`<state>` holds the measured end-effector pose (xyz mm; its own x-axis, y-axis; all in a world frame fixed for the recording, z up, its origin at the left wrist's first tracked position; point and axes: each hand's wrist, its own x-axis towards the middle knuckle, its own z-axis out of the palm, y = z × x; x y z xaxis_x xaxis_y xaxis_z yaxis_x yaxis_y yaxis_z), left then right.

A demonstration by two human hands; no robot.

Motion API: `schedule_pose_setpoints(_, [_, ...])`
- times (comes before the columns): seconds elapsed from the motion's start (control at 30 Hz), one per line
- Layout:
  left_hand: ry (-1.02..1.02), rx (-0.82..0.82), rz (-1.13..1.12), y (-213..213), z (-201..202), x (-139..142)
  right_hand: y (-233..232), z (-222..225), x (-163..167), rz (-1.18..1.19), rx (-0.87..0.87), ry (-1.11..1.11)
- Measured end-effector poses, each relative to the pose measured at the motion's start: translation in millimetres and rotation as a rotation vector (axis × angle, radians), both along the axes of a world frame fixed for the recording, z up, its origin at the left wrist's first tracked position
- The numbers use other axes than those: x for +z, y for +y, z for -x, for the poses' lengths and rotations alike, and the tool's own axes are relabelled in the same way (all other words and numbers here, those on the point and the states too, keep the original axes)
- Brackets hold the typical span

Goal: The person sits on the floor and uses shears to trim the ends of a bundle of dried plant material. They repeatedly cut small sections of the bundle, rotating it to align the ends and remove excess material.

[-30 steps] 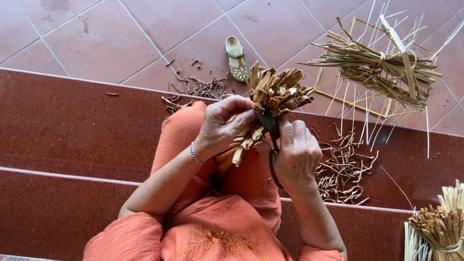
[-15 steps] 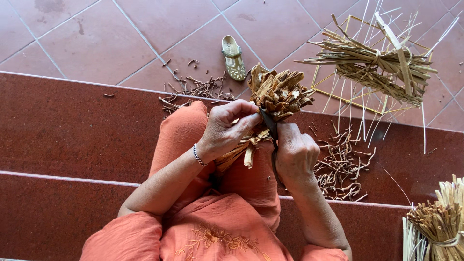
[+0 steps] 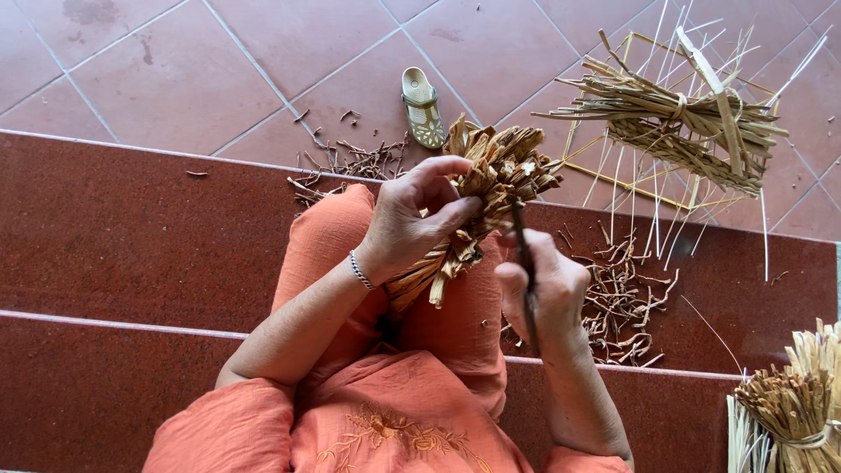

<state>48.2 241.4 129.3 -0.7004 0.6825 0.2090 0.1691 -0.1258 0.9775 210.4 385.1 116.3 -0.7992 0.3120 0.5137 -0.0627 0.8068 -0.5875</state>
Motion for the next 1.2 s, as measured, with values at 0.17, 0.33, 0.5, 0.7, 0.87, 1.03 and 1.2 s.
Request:
schedule_pose_setpoints(0.17, [-0.032,0.012,-0.136,1,-2,-9,-2,4,6,-0.093,0.005,-0.267])
schedule_pose_setpoints(0.33, [0.216,0.131,-0.167,-2,0,-19,0,5,13,-0.063,-0.041,-0.228])
schedule_pose_setpoints(0.5, [-0.105,0.033,-0.235,-3,2,-28,-2,6,17,-0.179,-0.097,-0.197])
schedule_pose_setpoints(0.7, [-0.324,-0.063,-0.257,-5,10,-29,4,7,19,-0.339,-0.101,-0.174])
schedule_pose_setpoints(0.87, [-0.4,-0.114,-0.301,-9,9,-22,3,7,30,-0.32,-0.065,-0.106])
schedule_pose_setpoints(1.03, [-0.438,-0.109,-0.26,-6,8,-21,-12,-2,50,-0.021,0.222,0.03])
schedule_pose_setpoints(1.2, [-0.499,-0.064,-0.308,-7,11,-27,-42,-9,56,0.121,0.599,-0.28])
